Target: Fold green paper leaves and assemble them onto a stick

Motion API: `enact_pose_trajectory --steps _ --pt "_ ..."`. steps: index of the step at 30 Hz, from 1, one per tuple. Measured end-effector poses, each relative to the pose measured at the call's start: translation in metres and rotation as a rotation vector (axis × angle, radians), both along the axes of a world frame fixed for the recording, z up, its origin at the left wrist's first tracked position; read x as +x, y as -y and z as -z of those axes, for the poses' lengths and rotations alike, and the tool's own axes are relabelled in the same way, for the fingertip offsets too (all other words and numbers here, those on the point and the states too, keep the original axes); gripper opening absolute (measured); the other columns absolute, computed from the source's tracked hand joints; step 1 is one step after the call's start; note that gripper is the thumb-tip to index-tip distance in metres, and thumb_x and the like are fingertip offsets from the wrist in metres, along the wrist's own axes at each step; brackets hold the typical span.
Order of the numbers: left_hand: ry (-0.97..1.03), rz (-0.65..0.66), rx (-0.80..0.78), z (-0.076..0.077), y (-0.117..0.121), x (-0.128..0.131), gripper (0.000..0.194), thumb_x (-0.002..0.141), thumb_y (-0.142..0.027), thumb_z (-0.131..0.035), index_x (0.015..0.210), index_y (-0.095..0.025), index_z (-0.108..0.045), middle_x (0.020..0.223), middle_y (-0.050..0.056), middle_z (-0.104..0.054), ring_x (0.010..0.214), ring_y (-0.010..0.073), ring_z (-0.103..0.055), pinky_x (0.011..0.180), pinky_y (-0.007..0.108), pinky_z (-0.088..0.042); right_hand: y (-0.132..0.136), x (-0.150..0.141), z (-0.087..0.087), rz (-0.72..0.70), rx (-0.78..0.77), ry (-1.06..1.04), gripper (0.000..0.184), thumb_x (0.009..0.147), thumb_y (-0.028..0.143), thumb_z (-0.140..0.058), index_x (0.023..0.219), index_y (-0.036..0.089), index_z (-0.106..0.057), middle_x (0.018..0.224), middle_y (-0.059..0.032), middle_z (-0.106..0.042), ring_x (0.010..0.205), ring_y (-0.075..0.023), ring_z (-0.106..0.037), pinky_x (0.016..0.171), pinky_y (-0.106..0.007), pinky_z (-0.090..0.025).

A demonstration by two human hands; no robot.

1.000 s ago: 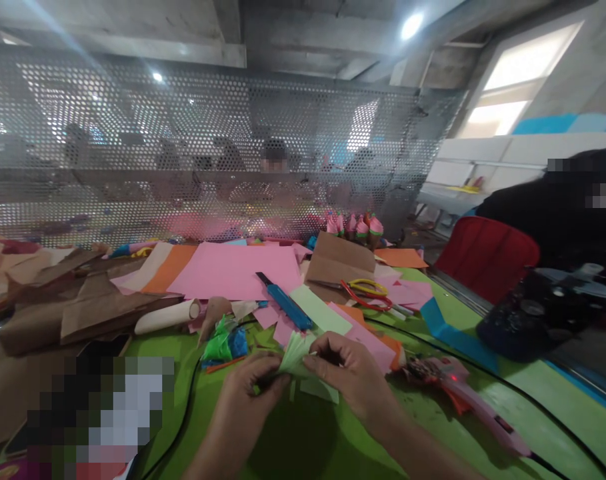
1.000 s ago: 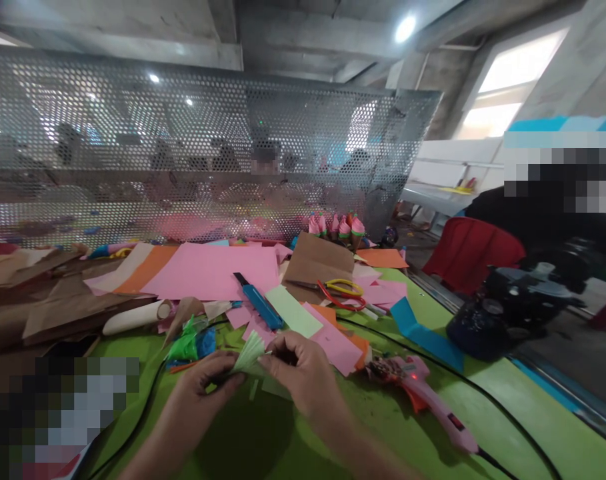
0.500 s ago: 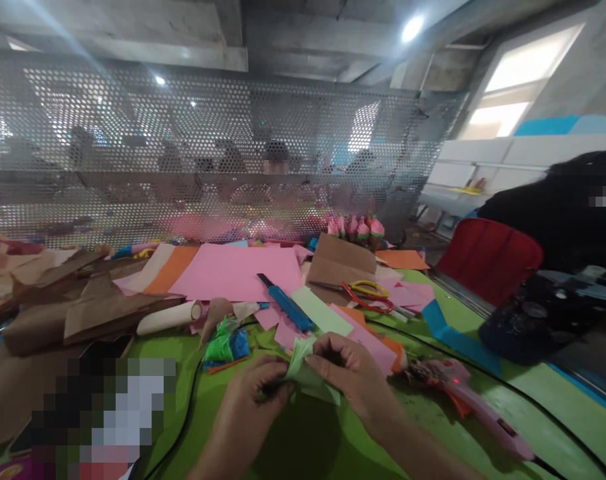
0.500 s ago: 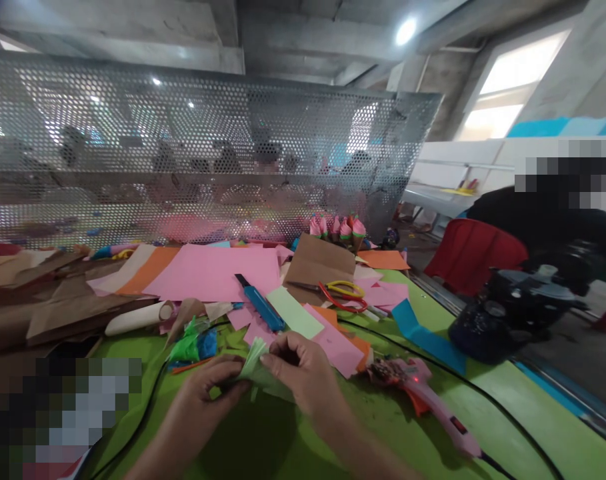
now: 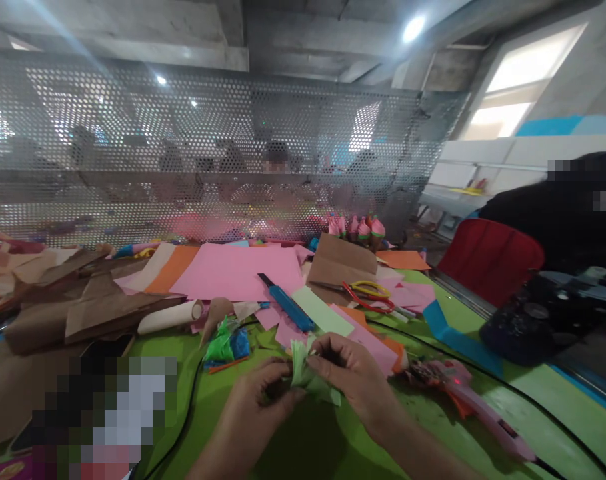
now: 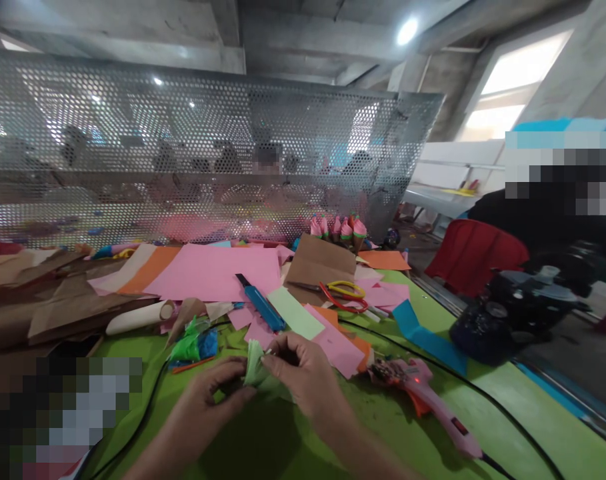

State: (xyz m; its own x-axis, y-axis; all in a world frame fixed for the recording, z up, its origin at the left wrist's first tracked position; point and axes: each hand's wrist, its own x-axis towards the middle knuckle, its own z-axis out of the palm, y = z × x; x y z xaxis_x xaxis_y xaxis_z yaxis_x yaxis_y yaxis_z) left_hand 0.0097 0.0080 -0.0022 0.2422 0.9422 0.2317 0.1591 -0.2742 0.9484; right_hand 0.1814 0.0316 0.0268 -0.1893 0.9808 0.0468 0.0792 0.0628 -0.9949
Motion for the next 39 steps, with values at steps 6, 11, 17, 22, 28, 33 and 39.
enact_pose_trajectory --steps 6,11,17,22,28,33,39 --pt "0.010 -0.038 0.040 0.0066 -0.0028 -0.0021 0.013 0.082 -0.021 -0.059 0.082 -0.021 -0.071 0.087 0.003 -0.068 0.083 0.0185 -0.061 0.073 0.025 -0.046 0.0011 -0.0008 0.0027 -0.029 0.013 -0.004 0.029 0.074 0.042 -0.070 0.076 0.018 -0.055 0.066 0.0039 -0.045 0.061 -0.0115 -0.040 0.054 -0.024 -0.031" --pt "-0.030 -0.050 0.074 0.0056 -0.0033 -0.0022 0.015 0.079 -0.012 -0.058 0.075 -0.020 -0.070 0.085 0.003 -0.066 0.082 0.0178 -0.061 0.073 0.025 -0.046 -0.0010 0.0013 0.0037 -0.030 0.058 0.055 0.031 0.073 0.041 -0.072 0.068 0.018 -0.051 0.063 0.0050 -0.042 0.059 -0.0108 -0.036 0.053 -0.024 -0.027" --pt "0.008 -0.053 0.030 0.0031 -0.0011 -0.0011 0.011 0.078 -0.015 -0.061 0.077 -0.021 -0.070 0.087 0.003 -0.068 0.081 0.0172 -0.062 0.070 0.023 -0.046 0.0001 0.0008 0.0028 -0.055 0.077 0.084 0.024 0.079 0.034 -0.066 0.068 0.017 -0.052 0.063 0.0043 -0.042 0.061 -0.0116 -0.037 0.055 -0.025 -0.029" --pt "0.039 -0.081 0.031 0.0069 -0.0027 -0.0016 0.010 0.076 -0.017 -0.062 0.078 -0.020 -0.071 0.086 0.003 -0.069 0.081 0.0175 -0.062 0.072 0.024 -0.047 0.0021 0.0001 0.0033 -0.058 0.080 0.084 0.024 0.080 0.036 -0.064 0.071 0.018 -0.052 0.066 0.0039 -0.042 0.063 -0.0121 -0.038 0.057 -0.025 -0.031" --pt "0.008 -0.102 0.056 0.0081 -0.0030 -0.0010 0.013 0.073 -0.012 -0.059 0.076 -0.019 -0.070 0.089 0.005 -0.069 0.087 0.0198 -0.063 0.076 0.027 -0.047 0.0013 -0.0006 0.0038 -0.055 0.053 0.051 0.032 0.075 0.045 -0.070 0.076 0.018 -0.052 0.068 0.0038 -0.044 0.063 -0.0122 -0.039 0.055 -0.024 -0.031" --pt "-0.021 -0.053 0.021 0.0026 -0.0004 -0.0008 0.013 0.077 -0.015 -0.060 0.081 -0.020 -0.071 0.093 0.005 -0.069 0.087 0.0199 -0.062 0.075 0.027 -0.046 0.0001 -0.0017 0.0007 -0.018 0.039 0.090 0.032 0.073 0.042 -0.070 0.064 0.018 -0.051 0.060 0.0046 -0.042 0.058 -0.0116 -0.037 0.054 -0.025 -0.029" --pt "0.008 -0.046 0.014 0.0020 -0.0026 -0.0006 0.012 0.077 -0.016 -0.061 0.080 -0.020 -0.071 0.092 0.005 -0.069 0.086 0.0196 -0.062 0.075 0.026 -0.046 0.0027 -0.0014 -0.0004 -0.028 0.053 0.078 0.022 0.075 0.036 -0.068 0.070 0.018 -0.057 0.064 0.0030 -0.047 0.062 -0.0127 -0.041 0.057 -0.025 -0.033"
